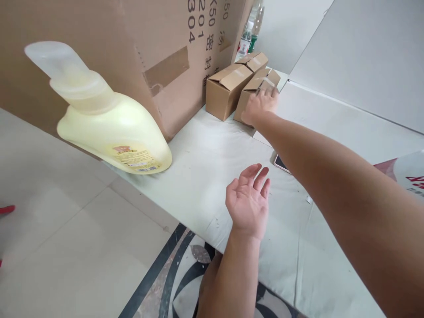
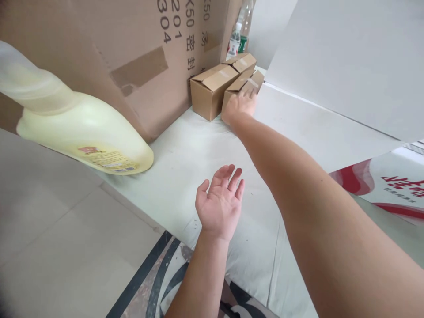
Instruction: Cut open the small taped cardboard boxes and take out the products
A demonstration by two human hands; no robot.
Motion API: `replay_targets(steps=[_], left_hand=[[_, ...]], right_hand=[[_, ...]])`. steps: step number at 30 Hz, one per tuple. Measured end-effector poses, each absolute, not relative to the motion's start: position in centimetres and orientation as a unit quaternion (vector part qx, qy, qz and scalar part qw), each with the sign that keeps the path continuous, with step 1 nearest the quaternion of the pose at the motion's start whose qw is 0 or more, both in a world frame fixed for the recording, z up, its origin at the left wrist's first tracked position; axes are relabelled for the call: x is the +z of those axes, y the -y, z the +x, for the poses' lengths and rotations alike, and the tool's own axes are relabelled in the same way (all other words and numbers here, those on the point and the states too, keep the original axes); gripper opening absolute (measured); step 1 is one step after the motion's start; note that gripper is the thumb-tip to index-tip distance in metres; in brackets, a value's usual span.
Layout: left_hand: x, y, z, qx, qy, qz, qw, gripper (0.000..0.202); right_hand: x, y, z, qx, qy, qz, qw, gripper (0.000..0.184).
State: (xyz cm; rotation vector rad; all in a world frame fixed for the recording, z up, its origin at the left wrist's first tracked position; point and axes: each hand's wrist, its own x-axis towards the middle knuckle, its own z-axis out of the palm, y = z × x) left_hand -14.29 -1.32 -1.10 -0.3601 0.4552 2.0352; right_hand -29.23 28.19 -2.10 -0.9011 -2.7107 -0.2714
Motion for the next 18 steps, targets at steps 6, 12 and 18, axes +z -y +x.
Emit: replay_targets(steps=[6,12,18], left_hand=[[-0.9,2.3,-14.4,0.837,-0.184,-0.156,0.491,0.042],[-1.4,2.1,-14.3,0.843,-0.186,-0.172,0.474,0.037],[-1.6,1.9,-14.2,0.841,-0.178,-0.161,0.485,0.033]], right_hand=[[-0.9,-26.8,-28.3,-0.113,0.918,-0.36,0.124,0.08],[-0.1,-26.3,-28.5,-0.102,0.922,-0.364,0.079,0.075],[0.5,-25.7,-28.6,-0.09,0.902,-0.42,0.05,0.075]])
